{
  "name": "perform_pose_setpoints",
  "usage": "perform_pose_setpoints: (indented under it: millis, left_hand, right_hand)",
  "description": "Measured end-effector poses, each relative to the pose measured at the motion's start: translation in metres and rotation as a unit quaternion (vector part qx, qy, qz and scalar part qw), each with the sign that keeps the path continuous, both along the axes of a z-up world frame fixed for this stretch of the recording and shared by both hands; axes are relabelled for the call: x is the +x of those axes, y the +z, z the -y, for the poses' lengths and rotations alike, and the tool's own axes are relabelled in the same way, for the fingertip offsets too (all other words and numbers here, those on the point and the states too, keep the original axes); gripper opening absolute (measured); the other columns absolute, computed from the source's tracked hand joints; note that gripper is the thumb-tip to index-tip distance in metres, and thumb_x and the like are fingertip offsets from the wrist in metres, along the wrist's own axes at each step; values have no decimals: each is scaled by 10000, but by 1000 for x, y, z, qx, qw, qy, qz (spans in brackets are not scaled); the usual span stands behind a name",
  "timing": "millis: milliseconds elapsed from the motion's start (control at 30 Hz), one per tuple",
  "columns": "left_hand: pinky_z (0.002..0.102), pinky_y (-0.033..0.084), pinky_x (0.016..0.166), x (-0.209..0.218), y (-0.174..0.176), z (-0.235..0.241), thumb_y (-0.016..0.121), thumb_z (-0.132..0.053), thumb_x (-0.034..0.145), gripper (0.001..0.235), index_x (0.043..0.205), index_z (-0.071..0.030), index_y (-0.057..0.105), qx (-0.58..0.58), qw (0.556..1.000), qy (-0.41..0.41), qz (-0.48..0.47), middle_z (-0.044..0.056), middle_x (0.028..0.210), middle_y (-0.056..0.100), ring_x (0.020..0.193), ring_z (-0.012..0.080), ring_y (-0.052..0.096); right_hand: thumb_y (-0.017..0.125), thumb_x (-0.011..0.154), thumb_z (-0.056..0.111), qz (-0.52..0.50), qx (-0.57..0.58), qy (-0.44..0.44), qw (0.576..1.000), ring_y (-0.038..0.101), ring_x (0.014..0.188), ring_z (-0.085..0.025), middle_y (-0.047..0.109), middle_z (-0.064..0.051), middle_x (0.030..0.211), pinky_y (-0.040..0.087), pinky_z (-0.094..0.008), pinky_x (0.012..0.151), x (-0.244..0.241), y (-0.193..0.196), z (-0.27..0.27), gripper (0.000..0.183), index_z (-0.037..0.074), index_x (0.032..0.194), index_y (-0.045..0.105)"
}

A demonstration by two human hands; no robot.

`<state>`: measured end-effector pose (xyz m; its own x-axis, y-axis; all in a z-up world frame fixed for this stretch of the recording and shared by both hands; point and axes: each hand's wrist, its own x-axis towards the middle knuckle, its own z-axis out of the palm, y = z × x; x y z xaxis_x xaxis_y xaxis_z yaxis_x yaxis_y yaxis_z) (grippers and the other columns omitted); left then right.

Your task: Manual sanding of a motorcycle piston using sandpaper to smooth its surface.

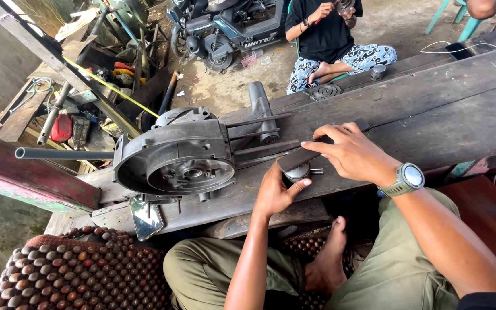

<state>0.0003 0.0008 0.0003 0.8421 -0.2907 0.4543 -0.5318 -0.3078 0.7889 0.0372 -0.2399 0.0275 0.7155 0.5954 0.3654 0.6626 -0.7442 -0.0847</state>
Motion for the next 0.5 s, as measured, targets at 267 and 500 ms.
perform_pose_setpoints:
  millis: [267, 500]
  left_hand:
    - [628, 517, 924, 4, -6, -2, 861, -308, 798, 659, 1299, 1, 565, 4, 1000, -3, -4, 303, 1149, 665, 1101, 545, 631]
    - [613, 518, 936, 3, -3, -2, 854, -319, 807, 670, 1320, 4, 569, 5, 1000, 1, -11, 293, 1160, 674, 1108, 535, 639]
  right_hand:
    - [513, 1004, 163, -2, -1, 10, 1000, 582, 1270, -264, 543, 0, 1272, 392, -435, 1012, -2, -1, 1, 386, 317, 1348, 596]
    - [513, 1001, 161, 3, 2, 20, 1000, 584, 1262, -274, 539, -3, 1268, 398, -435, 1006, -6, 1, -2, 385, 315, 1344, 596]
